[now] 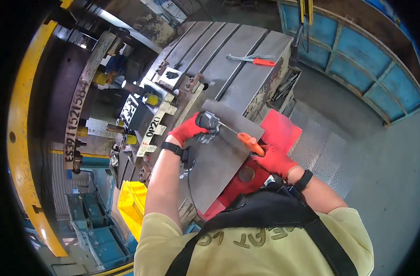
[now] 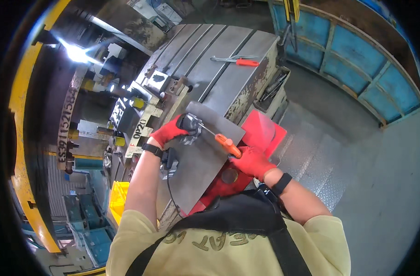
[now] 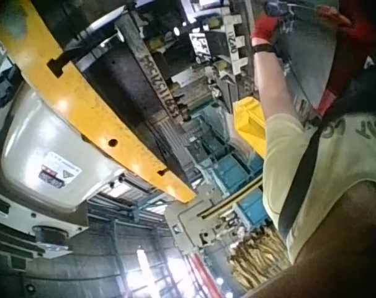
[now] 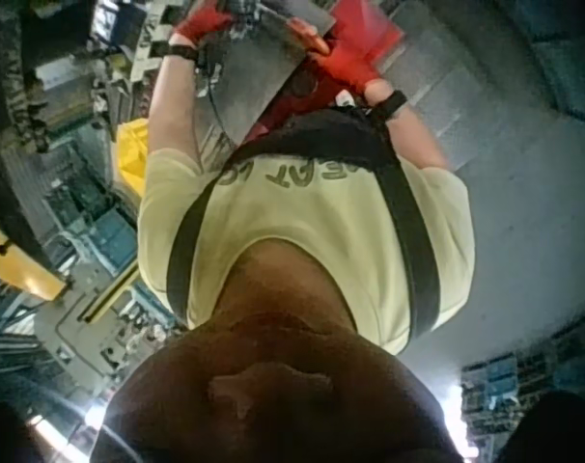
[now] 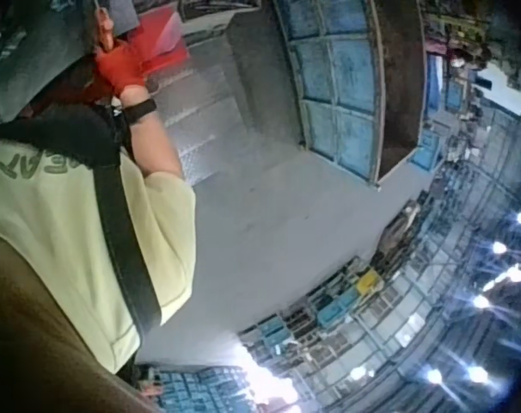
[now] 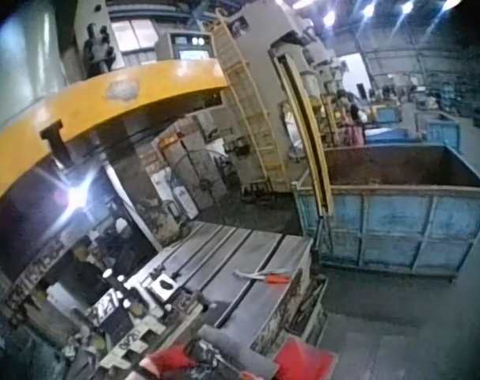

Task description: The operator places metal pieces into a press machine, cycles the press, removes the processed pieces, and performs secondary tasks like marking or adjusting with a screwdriver.

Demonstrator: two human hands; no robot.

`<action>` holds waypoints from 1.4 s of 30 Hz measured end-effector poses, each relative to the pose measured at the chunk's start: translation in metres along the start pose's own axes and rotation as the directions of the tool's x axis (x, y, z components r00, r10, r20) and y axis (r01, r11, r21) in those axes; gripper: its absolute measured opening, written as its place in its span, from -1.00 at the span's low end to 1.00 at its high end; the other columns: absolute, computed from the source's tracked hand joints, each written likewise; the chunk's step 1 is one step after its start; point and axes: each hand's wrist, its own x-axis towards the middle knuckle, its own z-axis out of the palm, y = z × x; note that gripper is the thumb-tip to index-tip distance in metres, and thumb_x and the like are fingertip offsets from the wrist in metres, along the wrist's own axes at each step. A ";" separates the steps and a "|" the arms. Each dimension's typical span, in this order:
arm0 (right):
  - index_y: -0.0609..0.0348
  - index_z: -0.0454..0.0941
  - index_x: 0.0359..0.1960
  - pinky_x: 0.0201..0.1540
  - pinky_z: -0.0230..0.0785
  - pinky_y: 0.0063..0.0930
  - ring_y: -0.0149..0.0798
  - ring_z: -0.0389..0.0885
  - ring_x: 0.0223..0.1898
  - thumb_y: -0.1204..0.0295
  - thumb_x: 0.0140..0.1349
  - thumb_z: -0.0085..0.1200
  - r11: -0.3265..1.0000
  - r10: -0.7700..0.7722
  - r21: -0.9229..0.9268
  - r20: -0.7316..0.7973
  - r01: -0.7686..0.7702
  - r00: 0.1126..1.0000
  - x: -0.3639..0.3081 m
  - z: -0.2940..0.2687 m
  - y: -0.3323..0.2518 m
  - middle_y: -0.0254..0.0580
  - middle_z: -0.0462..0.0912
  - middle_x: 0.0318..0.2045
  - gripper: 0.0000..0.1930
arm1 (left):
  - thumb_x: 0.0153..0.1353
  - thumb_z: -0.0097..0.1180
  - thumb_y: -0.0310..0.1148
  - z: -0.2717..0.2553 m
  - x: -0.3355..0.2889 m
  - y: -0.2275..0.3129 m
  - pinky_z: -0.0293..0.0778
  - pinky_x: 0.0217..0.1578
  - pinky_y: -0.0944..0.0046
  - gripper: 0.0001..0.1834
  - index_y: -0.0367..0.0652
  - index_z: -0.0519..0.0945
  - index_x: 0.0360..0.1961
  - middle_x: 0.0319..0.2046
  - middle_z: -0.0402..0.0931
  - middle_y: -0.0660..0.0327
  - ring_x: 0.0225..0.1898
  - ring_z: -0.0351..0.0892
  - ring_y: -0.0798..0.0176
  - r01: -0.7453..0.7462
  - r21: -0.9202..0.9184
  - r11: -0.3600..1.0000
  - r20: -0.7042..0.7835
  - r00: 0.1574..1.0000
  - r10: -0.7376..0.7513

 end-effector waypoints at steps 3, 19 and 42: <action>0.14 0.46 -0.30 -0.28 0.26 -0.35 -0.10 0.47 -0.34 0.13 -0.08 -0.03 0.998 0.036 -0.047 0.068 -0.032 0.997 0.004 0.000 0.001 -0.04 0.51 -0.42 -0.62 | -0.43 0.23 -0.35 0.004 0.003 -0.020 0.27 -0.12 0.33 -0.26 -0.22 0.27 -0.07 -0.17 0.32 0.10 -0.11 0.32 0.21 -0.025 0.336 0.942 -0.177 0.980 0.089; 0.13 0.44 -0.26 -0.22 0.24 -0.32 -0.07 0.45 -0.27 0.06 -0.08 -0.07 0.996 0.006 -0.088 0.113 0.004 0.994 0.001 0.002 0.003 0.00 0.50 -0.37 -0.56 | -0.39 0.25 -0.32 -0.005 -0.003 -0.019 0.28 -0.13 0.31 -0.28 -0.16 0.31 -0.07 -0.18 0.39 0.09 -0.13 0.37 0.18 0.009 0.337 0.941 -0.197 0.978 0.062; 0.13 0.47 -0.35 -0.27 0.25 -0.30 -0.07 0.46 -0.34 0.08 -0.07 -0.09 0.983 -0.135 -0.123 0.008 0.135 0.991 0.011 0.019 0.004 -0.03 0.51 -0.45 -0.61 | -0.18 0.15 -0.43 -0.020 -0.001 -0.006 0.27 -0.18 0.39 -0.51 -0.26 0.34 -0.13 -0.25 0.40 0.26 -0.21 0.32 0.40 0.058 -0.064 0.996 0.033 0.998 -0.056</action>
